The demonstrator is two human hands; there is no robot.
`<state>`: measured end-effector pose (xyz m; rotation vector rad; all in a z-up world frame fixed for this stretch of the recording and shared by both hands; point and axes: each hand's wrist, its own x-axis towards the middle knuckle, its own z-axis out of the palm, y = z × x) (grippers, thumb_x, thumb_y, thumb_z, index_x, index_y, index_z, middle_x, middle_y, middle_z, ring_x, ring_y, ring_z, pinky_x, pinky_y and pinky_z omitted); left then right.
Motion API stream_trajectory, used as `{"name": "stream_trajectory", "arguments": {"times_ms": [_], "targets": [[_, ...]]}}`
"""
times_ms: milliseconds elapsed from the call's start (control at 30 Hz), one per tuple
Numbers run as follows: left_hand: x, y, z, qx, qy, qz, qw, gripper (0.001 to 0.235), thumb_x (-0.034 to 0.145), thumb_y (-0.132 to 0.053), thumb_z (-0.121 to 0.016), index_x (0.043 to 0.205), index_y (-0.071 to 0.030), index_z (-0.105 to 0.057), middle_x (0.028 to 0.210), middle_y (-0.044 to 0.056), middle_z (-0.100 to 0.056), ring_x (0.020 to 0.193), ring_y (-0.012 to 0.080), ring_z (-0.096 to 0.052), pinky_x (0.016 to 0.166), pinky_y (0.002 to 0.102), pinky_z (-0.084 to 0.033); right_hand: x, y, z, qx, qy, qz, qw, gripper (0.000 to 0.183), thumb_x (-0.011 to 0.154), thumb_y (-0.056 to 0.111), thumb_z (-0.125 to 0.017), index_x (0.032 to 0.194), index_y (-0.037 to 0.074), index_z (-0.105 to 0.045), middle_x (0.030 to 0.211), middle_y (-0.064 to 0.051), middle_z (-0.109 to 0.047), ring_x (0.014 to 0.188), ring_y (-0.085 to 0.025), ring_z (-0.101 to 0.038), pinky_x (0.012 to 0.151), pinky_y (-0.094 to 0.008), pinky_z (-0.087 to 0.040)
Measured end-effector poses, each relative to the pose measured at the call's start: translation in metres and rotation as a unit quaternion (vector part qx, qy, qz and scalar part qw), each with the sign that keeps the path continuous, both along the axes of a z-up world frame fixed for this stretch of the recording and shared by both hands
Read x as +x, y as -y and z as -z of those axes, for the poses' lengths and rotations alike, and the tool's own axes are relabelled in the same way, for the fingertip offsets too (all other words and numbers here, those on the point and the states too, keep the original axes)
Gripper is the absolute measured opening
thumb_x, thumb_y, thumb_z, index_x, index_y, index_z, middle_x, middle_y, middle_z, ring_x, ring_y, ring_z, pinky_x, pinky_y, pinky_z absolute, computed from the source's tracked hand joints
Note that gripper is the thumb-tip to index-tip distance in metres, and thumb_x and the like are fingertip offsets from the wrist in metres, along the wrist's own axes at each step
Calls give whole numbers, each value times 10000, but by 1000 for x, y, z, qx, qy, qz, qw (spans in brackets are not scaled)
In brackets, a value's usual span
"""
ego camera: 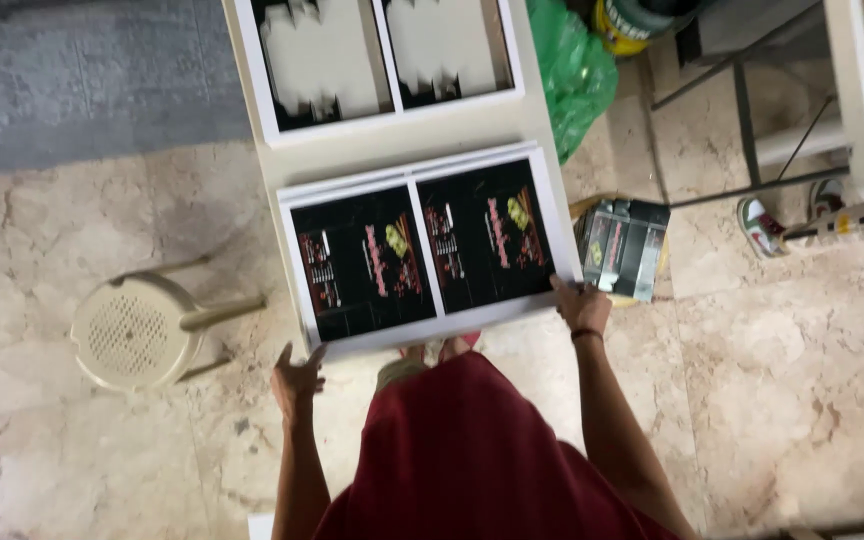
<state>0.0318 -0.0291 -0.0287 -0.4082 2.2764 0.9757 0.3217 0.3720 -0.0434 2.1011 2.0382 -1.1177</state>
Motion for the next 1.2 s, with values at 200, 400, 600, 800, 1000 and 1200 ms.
{"name": "stream_trajectory", "arguments": {"times_ms": [200,400,600,800,1000,1200], "targets": [[20,-16,23,122,-39,-78,989,606,971,-166,-715,1500,2,-473,1324,454,-520,1100,550,-615,789,525,-610,33,11,102,54,65,-4,996,549,886,603,-632,1133,132,-768,948,-106,-784,959,-389,-722,903,-522,-568],[21,5,76,209,-45,-233,949,499,877,30,-699,1342,130,-549,1219,456,-555,1019,561,-644,856,665,-551,43,25,102,-118,-409,419,802,470,917,-56,-603,1368,-137,-496,1233,-371,-611,1021,-573,-666,908,-652,-593],[16,2,72,186,-94,-235,949,456,823,55,-736,1251,150,-609,1090,428,-636,819,496,-715,723,576,-633,48,50,60,-105,-409,382,822,474,890,-34,-655,1336,-145,-536,1346,-367,-540,1095,-590,-611,924,-687,-587],[-9,34,42,227,1,-182,957,410,791,49,-799,1173,123,-670,1011,382,-682,744,444,-731,708,541,-648,79,47,45,-275,-399,268,833,264,903,-46,-634,1167,-35,-641,1005,-207,-696,980,-400,-699,994,-607,-526],[-5,54,138,196,-5,-14,980,443,957,-72,-678,1341,124,-577,1164,418,-636,1041,560,-643,841,609,-583,62,15,112,-215,-312,170,910,574,984,245,-743,1423,-31,-498,1328,-315,-545,1148,-547,-571,888,-708,-540],[-9,23,16,239,-20,-111,965,415,912,-114,-767,1222,136,-652,1147,414,-642,1047,471,-667,906,586,-582,43,33,36,-315,-273,194,888,576,1019,223,-611,1493,-11,-380,1332,-342,-546,1084,-580,-603,912,-690,-527]]}}
